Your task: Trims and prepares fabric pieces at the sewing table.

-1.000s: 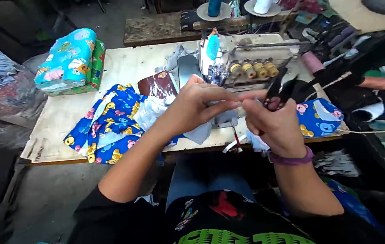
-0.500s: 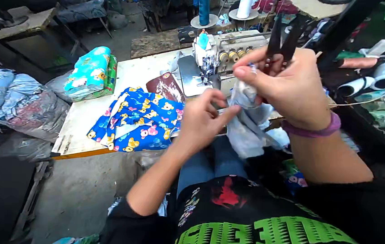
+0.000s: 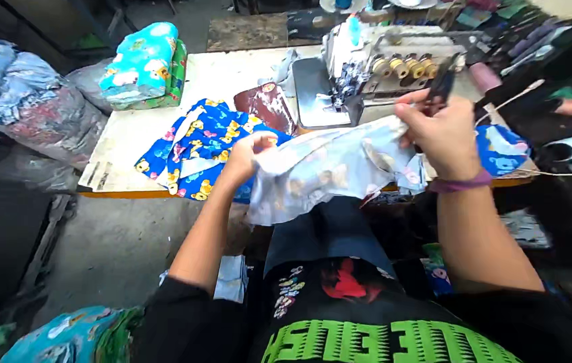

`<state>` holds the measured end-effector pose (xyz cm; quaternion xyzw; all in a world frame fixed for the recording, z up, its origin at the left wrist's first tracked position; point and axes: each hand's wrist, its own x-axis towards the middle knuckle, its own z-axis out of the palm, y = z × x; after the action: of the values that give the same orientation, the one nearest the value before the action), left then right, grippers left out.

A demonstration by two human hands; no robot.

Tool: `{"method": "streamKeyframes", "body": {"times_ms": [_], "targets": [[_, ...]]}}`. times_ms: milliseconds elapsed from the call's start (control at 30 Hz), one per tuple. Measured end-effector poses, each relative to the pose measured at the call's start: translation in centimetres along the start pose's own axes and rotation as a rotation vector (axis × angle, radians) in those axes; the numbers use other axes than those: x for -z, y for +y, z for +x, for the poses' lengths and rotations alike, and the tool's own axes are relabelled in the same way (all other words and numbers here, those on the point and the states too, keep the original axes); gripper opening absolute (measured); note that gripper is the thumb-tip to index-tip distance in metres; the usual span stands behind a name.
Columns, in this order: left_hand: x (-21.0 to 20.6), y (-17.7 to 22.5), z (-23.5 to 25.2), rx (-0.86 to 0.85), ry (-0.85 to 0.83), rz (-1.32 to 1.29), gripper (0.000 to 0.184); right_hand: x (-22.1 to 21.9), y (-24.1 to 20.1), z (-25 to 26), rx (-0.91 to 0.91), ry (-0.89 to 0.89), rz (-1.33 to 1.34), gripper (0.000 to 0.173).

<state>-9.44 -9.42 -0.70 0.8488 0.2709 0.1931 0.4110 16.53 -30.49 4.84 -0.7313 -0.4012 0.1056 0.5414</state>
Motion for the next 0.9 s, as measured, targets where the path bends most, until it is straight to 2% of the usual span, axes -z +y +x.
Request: {"method": "streamKeyframes", "body": {"times_ms": [67,133,233,300,400,467,500,567,633,733,833,900], "targets": [[0.1,-1.7,1.6,0.002,0.145,0.19,0.027,-2.1,1.1,0.4,-0.033,-0.048,-0.09,0.024],[-0.3,-2.1,1.1,-0.051,0.283,0.217,0.021,-2.5,2.2,0.0,-0.01,-0.088,-0.12,0.022],[-1.6,-2.1,-0.4,-0.227,0.392,0.202,0.016,-2.7,2.8,-0.8,-0.044,-0.116,-0.095,0.02],[-2.4,-2.1,0.3,-0.346,0.402,0.233,0.014,-3.0,2.7,-1.0,-0.046,-0.117,-0.088,0.019],[-3.6,-2.8,4.2,-0.451,0.264,0.373,0.019,-3.5,2.4,-1.4,-0.026,-0.106,-0.067,0.018],[-4.5,-3.8,7.3,-0.37,0.059,0.445,0.028,-3.3,2.2,-1.9,-0.024,-0.11,-0.053,0.017],[-4.5,-4.2,8.6,-0.342,-0.018,0.422,0.025,-2.9,1.9,-2.1,-0.019,-0.124,-0.055,0.017],[-2.9,-4.0,10.2,-0.403,-0.054,0.332,0.014,-0.9,1.3,-2.2,0.015,-0.152,-0.079,0.02],[1.1,-1.4,8.9,-0.464,-0.093,0.235,0.008,2.2,0.9,-1.7,0.041,-0.14,-0.051,0.021],[6.9,2.9,3.8,-0.397,-0.226,0.181,0.018,5.5,0.7,-0.2,0.079,-0.036,0.104,0.017],[9.8,5.4,-1.1,-0.382,-0.352,0.048,0.018,5.1,-1.4,1.7,0.133,0.037,0.242,0.012],[9.9,6.8,-3.5,-0.366,-0.502,-0.025,0.029,3.3,-3.5,3.2,0.19,0.084,0.33,0.01]]}}
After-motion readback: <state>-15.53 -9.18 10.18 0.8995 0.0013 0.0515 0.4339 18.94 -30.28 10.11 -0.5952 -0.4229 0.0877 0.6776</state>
